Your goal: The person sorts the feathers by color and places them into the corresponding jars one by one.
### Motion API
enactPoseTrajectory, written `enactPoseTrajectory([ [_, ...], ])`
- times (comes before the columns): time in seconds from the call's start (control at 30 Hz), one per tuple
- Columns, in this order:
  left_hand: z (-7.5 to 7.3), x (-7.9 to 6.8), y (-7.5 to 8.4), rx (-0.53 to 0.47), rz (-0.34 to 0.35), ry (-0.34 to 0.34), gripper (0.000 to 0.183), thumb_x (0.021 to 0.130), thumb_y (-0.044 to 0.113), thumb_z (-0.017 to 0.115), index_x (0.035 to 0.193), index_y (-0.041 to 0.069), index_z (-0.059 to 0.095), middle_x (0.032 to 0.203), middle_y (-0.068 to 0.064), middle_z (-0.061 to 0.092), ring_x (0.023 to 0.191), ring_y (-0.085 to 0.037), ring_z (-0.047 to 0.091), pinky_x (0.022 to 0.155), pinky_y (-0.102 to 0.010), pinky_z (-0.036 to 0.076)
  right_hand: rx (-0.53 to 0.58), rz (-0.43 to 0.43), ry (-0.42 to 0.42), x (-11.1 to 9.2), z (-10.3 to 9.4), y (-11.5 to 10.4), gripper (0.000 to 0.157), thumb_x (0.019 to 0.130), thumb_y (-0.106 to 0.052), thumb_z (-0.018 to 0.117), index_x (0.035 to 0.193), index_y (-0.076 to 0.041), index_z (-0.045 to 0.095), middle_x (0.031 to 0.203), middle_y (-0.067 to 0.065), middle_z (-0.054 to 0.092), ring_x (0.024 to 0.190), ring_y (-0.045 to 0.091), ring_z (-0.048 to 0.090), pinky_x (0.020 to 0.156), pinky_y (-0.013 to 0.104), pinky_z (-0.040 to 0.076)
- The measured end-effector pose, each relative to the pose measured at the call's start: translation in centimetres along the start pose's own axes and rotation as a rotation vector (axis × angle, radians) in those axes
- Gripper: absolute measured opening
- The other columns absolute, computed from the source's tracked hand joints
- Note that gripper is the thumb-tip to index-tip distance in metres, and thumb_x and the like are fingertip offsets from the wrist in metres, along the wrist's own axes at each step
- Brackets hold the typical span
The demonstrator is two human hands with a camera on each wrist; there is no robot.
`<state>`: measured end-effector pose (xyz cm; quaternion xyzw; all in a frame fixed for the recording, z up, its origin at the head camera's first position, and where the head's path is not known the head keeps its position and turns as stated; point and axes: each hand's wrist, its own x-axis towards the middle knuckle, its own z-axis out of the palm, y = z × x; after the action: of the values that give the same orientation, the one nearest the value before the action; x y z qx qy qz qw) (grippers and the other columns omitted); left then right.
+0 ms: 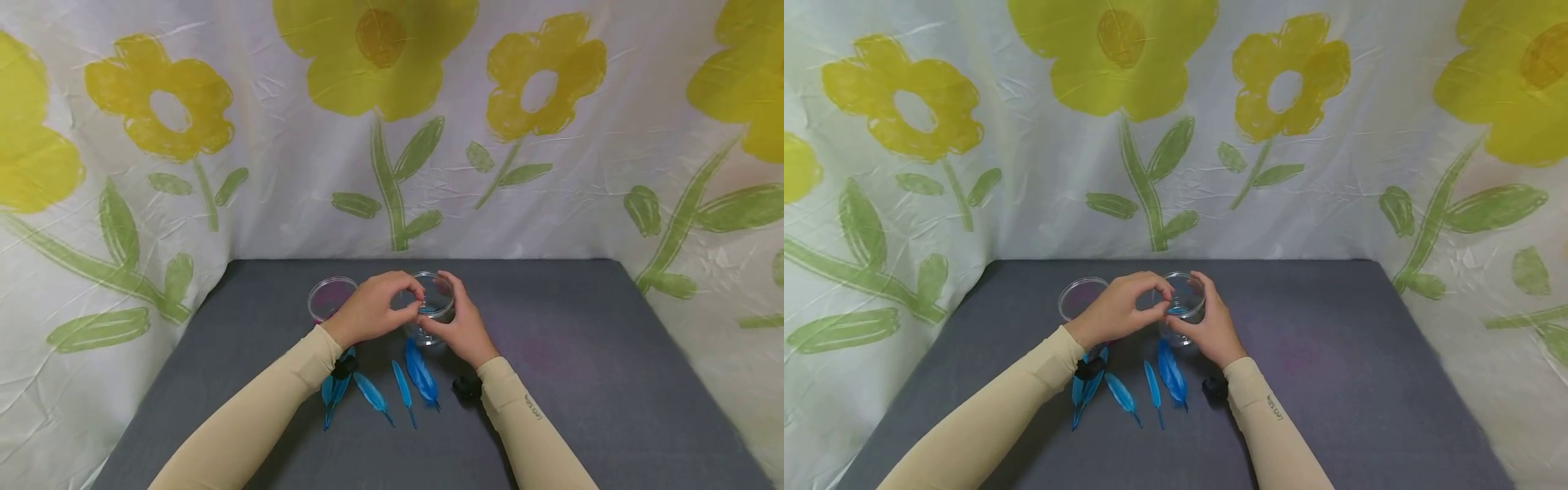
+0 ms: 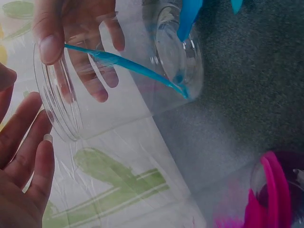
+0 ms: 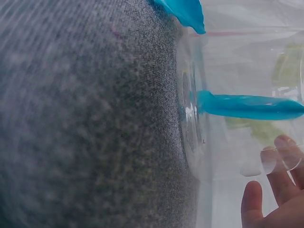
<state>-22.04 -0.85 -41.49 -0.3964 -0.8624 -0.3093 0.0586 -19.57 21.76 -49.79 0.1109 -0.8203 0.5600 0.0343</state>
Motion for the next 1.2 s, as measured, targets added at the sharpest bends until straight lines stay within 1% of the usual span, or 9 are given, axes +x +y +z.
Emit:
enactPoseTrajectory([
  [0.07, -0.2, -0.3, 0.0, 0.013, 0.009, 0.003, 0.009, 0.103, 0.022, 0.073, 0.112, 0.021, 0.072, 0.115, 0.008, 0.073, 0.114, -0.017, 0.072, 0.104, -0.038, 0.06, 0.003, 0.005, -0.002, 0.0, 0.0, 0.0, 0.099, 0.092, -0.044, 0.086, 0.17, -0.032, 0.025, 0.171, 0.0, 0.043, 0.161, 0.03, 0.039, 0.127, 0.069, 0.034],
  [0.23, -1.0, -1.5, 0.2, 0.041, 0.03, 0.026, 0.01, 0.102, 0.021, 0.075, 0.111, 0.022, 0.071, 0.114, 0.008, 0.073, 0.11, -0.013, 0.071, 0.1, -0.037, 0.061, 0.007, 0.017, 0.003, 0.0, 0.1, -0.2, 0.098, 0.091, -0.047, 0.087, 0.168, -0.038, 0.026, 0.171, -0.002, 0.043, 0.16, 0.029, 0.039, 0.126, 0.069, 0.035],
  [0.4, -1.9, -3.3, 0.2, 0.076, 0.025, 0.031, 0.011, 0.101, 0.02, 0.075, 0.111, 0.023, 0.071, 0.114, 0.008, 0.074, 0.11, -0.009, 0.07, 0.099, -0.036, 0.061, 0.004, 0.007, 0.004, 0.1, 0.2, -0.3, 0.099, 0.091, -0.048, 0.087, 0.168, -0.035, 0.027, 0.171, -0.001, 0.043, 0.16, 0.029, 0.039, 0.127, 0.068, 0.034],
  [0.57, -2.2, -5.3, 0.2, 0.121, 0.028, -0.001, 0.011, 0.101, 0.02, 0.075, 0.111, 0.024, 0.072, 0.112, 0.011, 0.074, 0.103, -0.005, 0.068, 0.094, -0.031, 0.062, 0.006, 0.009, 0.004, 0.1, 0.3, -0.2, 0.101, 0.09, -0.049, 0.087, 0.169, -0.034, 0.026, 0.17, -0.002, 0.043, 0.16, 0.029, 0.039, 0.126, 0.068, 0.035],
  [0.67, -2.4, -6.4, 0.4, 0.139, 0.042, -0.032, 0.011, 0.101, 0.023, 0.075, 0.112, 0.024, 0.073, 0.11, 0.011, 0.073, 0.095, -0.004, 0.064, 0.089, -0.028, 0.061, 0.011, 0.014, 0.01, 0.0, 0.3, -0.1, 0.101, 0.09, -0.051, 0.087, 0.169, -0.034, 0.025, 0.17, -0.003, 0.043, 0.16, 0.029, 0.039, 0.128, 0.067, 0.033],
  [0.8, -2.5, -8.3, 0.4, 0.163, 0.068, -0.051, 0.011, 0.1, 0.023, 0.076, 0.11, 0.025, 0.073, 0.107, 0.011, 0.073, 0.089, -0.004, 0.061, 0.084, -0.027, 0.059, -0.002, 0.023, 0.008, 0.1, 0.2, 0.0, 0.102, 0.09, -0.053, 0.086, 0.169, -0.034, 0.025, 0.17, -0.005, 0.043, 0.16, 0.027, 0.039, 0.13, 0.065, 0.03],
  [0.9, -2.3, -9.9, 0.0, 0.184, 0.077, -0.054, 0.011, 0.099, 0.022, 0.078, 0.108, 0.024, 0.073, 0.107, 0.013, 0.073, 0.093, -0.006, 0.066, 0.087, -0.029, 0.061, -0.006, 0.02, 0.004, 0.2, 0.1, 0.1, 0.102, 0.09, -0.054, 0.086, 0.169, -0.034, 0.025, 0.17, -0.006, 0.043, 0.16, 0.026, 0.039, 0.131, 0.064, 0.029],
  [1.03, -1.8, -12.3, -0.7, 0.215, 0.055, -0.053, 0.013, 0.096, 0.022, 0.08, 0.105, 0.026, 0.072, 0.105, 0.015, 0.072, 0.096, -0.009, 0.069, 0.09, -0.032, 0.062, -0.005, 0.014, -0.001, 0.0, 0.1, 0.0, 0.101, 0.091, -0.053, 0.085, 0.169, -0.037, 0.024, 0.17, -0.007, 0.042, 0.161, 0.026, 0.038, 0.13, 0.065, 0.029],
  [1.2, -1.6, -14.9, -1.6, 0.268, 0.041, -0.058, 0.014, 0.096, 0.022, 0.081, 0.104, 0.027, 0.071, 0.104, 0.016, 0.072, 0.09, -0.008, 0.067, 0.084, -0.03, 0.059, -0.011, 0.013, -0.005, 0.0, 0.2, -0.2, 0.1, 0.091, -0.052, 0.085, 0.169, -0.039, 0.024, 0.171, -0.005, 0.042, 0.16, 0.026, 0.038, 0.129, 0.065, 0.029],
])
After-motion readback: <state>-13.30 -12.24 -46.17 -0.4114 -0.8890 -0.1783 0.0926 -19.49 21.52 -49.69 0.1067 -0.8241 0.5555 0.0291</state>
